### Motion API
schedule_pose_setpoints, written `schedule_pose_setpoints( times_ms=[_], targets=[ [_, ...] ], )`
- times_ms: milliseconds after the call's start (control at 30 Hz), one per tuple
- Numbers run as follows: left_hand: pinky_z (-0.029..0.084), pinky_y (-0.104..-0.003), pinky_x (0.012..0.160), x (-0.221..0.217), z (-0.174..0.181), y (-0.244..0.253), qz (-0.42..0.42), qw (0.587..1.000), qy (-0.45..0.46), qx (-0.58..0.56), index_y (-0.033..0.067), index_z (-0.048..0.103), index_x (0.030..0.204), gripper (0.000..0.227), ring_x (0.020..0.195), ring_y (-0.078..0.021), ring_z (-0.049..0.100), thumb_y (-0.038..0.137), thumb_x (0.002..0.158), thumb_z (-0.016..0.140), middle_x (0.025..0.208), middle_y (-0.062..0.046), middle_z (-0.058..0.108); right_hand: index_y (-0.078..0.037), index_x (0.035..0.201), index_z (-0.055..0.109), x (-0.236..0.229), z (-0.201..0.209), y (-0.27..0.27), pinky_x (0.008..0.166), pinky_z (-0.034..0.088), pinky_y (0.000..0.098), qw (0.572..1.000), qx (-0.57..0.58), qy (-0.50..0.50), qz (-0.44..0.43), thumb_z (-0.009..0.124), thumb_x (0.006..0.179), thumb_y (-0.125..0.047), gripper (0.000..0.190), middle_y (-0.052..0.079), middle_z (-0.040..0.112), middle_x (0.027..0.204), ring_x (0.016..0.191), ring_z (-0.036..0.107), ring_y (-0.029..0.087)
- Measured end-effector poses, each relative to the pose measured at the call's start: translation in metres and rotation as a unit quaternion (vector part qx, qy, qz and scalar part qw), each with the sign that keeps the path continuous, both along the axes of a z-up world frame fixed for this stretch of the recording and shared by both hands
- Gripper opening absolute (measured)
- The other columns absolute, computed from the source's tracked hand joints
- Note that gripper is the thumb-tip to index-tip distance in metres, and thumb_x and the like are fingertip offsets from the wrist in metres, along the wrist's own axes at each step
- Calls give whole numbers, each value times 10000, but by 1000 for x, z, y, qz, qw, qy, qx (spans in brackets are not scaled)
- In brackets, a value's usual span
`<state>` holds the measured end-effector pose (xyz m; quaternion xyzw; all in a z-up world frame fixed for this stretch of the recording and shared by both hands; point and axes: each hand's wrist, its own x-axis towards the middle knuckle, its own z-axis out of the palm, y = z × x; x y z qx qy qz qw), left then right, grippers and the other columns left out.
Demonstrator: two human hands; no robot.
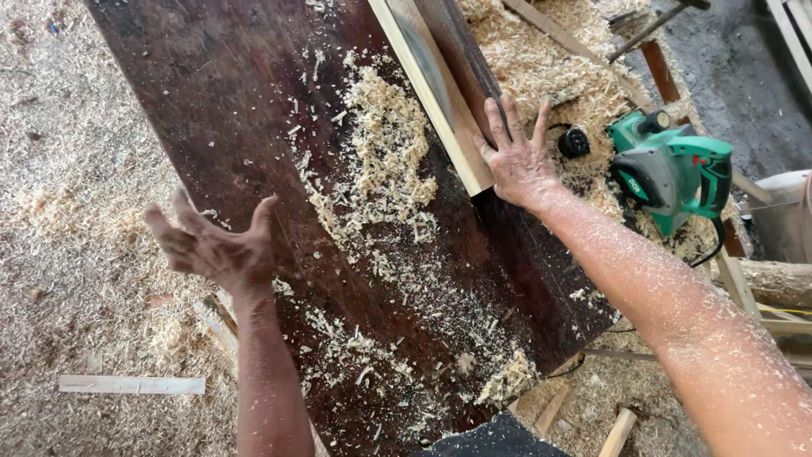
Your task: The person cuts a wooden beam into smaller pieces using a stationary circular saw.
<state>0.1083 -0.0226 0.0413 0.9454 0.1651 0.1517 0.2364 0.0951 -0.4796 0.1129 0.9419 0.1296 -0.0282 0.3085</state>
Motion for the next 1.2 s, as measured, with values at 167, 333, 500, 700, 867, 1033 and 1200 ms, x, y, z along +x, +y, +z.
schedule_pose_setpoints(
  times_ms=[167,333,500,700,867,1033,1200],
  targets=[
    [218,-599,1286,11,-16,43,39,998,47,18,69,327,1654,1295,1618,-393,125,963,787,679,1723,-271,74,-266,1573,515,11,-7,3,1064,-101,820,1000,0,7,-22,681,818,-191,778,236,-10,1764,1564,-181,460],
    [390,-558,1157,27,-17,46,28,975,188,-115,24,186,1620,1281,1572,-426,119,898,769,577,1686,-304,-10,-289,1576,493,24,-13,9,969,-88,867,998,11,2,-59,647,785,-149,818,211,-123,1732,1481,-249,508],
    [302,-567,1205,30,-29,37,2,956,200,-216,28,181,1642,1144,1559,-463,68,804,899,572,1683,-294,-47,-292,1567,466,39,-1,17,1002,-69,877,987,41,61,-140,722,777,-510,859,213,-180,1723,1483,-265,513],
    [421,-564,1153,25,-41,39,-29,965,195,-171,28,196,1660,1092,1547,-496,227,807,951,483,1709,-285,-31,-308,1569,461,56,-8,5,993,-50,884,990,73,47,-110,713,574,-898,1184,239,-197,1684,1472,-256,517],
    [450,-551,1139,22,-35,38,-37,966,194,-167,31,185,1659,1050,1508,-495,313,774,974,469,1725,-255,-44,-329,1551,479,67,-6,8,1015,-51,887,986,84,62,-133,717,606,-897,1127,237,-200,1692,1486,-246,510],
    [478,-527,1103,23,-31,35,-34,966,178,-183,7,178,1645,1052,1504,-505,305,768,981,475,1708,-262,-44,-344,1568,479,80,-10,1,1057,-35,863,985,117,46,-115,834,647,-695,1048,242,-184,1698,1512,-219,494],
    [459,-537,1129,26,-38,37,-19,970,193,-146,19,216,1652,1045,1488,-483,361,777,975,460,1722,-248,-17,-349,1547,518,96,-17,-5,1055,8,867,989,99,43,-100,856,680,-630,972,271,-156,1710,1519,-188,516]
  ],
)
